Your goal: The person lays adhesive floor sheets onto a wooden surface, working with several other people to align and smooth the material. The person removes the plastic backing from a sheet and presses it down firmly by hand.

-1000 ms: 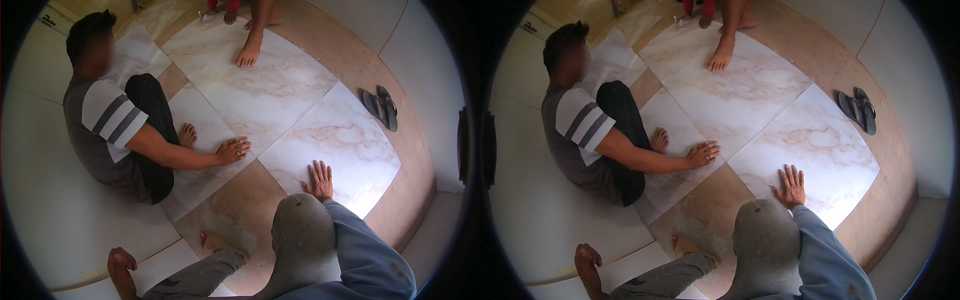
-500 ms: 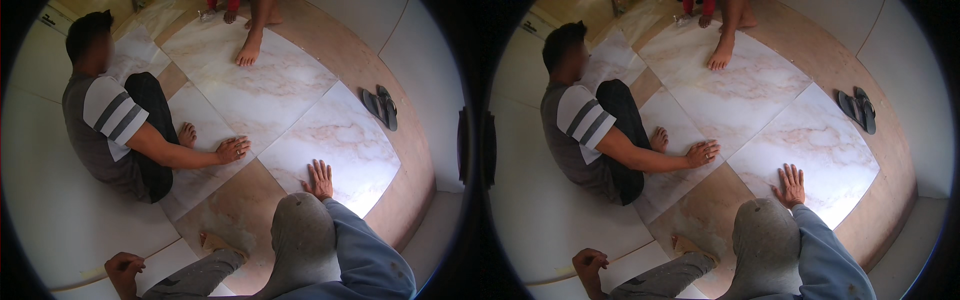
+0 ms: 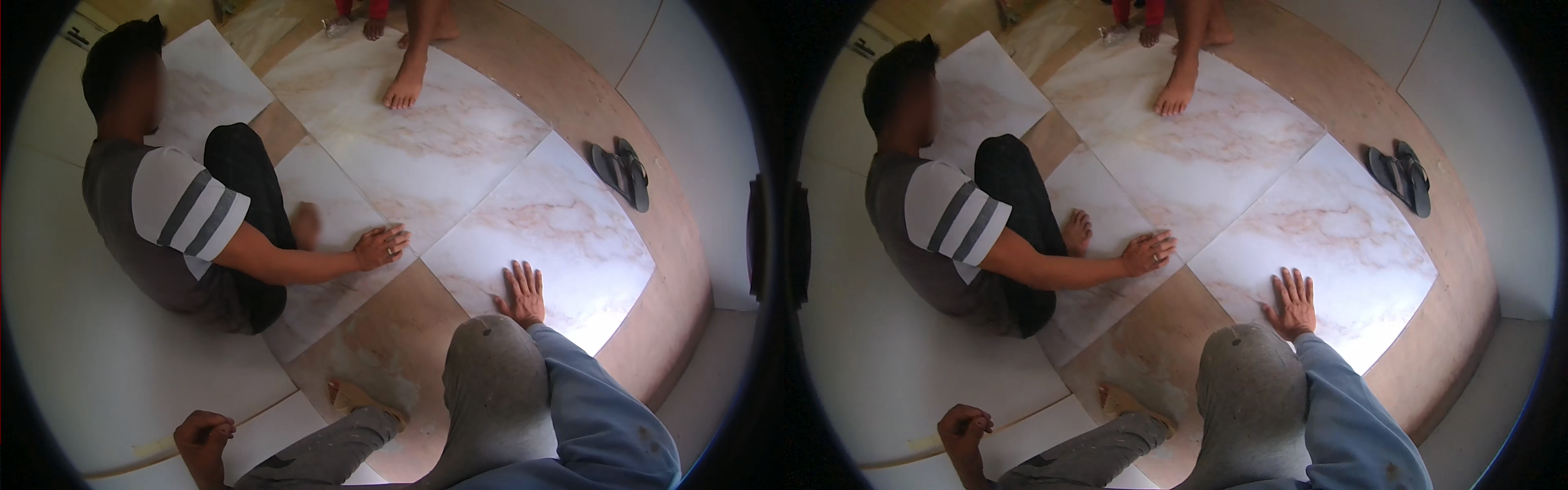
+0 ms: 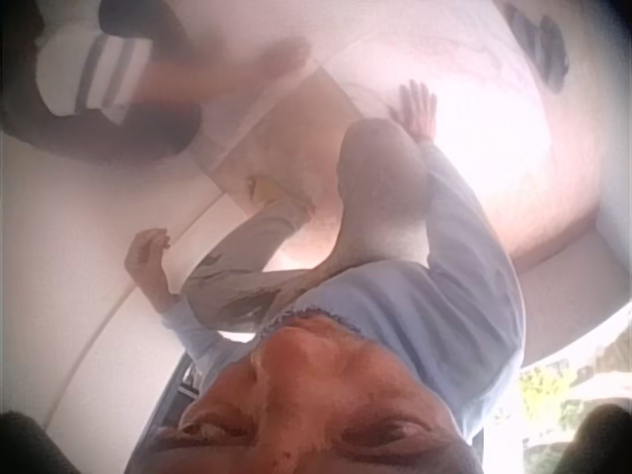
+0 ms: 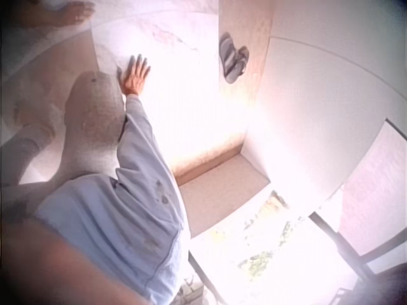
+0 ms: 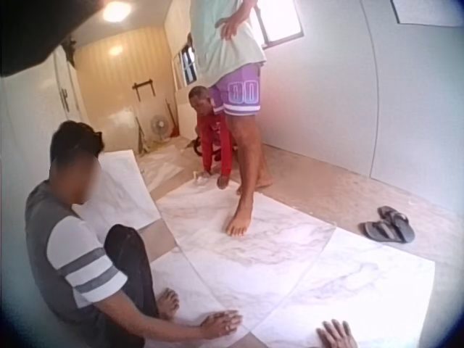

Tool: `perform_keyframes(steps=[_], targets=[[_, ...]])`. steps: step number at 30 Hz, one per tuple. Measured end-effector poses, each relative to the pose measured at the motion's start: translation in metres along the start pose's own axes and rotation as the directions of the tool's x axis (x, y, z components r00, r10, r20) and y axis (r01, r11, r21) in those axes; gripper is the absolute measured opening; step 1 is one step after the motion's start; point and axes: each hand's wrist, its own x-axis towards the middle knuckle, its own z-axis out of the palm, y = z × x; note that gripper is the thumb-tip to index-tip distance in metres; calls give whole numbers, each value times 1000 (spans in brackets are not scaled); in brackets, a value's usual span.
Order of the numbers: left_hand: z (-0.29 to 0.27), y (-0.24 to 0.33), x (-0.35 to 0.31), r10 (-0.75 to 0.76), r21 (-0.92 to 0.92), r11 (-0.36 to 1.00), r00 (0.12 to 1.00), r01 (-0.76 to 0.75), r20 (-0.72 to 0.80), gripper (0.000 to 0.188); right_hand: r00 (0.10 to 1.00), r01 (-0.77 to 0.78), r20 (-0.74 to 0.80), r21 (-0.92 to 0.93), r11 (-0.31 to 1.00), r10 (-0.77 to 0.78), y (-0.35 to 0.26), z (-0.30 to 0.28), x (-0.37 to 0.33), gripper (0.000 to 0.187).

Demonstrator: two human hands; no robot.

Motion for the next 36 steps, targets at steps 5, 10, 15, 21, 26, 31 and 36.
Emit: perform_keyframes(steps=[5,10,15,21,26,31,36], targets=[[-6,15,4,5,11,1000,1000,-5,2,8,1000,-17,19,29,999,16,-1,-14,2,81],[-7,21,4,9,16,1000,1000,-9,7,9,1000,-10,22,25,1000,9,2,-24,6,81],[-7,26,4,16,18,1000,1000,-16,6,9,999,-13,38,29,1000,12,4,-30,10,81],[-5,25,4,29,21,999,1000,-29,6,10,1000,-1,17,16,1000,0,6,-27,14,81],[-3,19,3,51,16,999,999,-51,6,10,1000,-2,8,8,1000,2,7,-26,16,81],[2,2,-1,90,8,996,996,-91,5,11,1000,-7,-16,-9,1000,7,7,-15,18,80],[9,-11,-3,126,14,992,992,-126,-2,11,999,-9,-35,-25,1000,8,8,-2,20,80]])
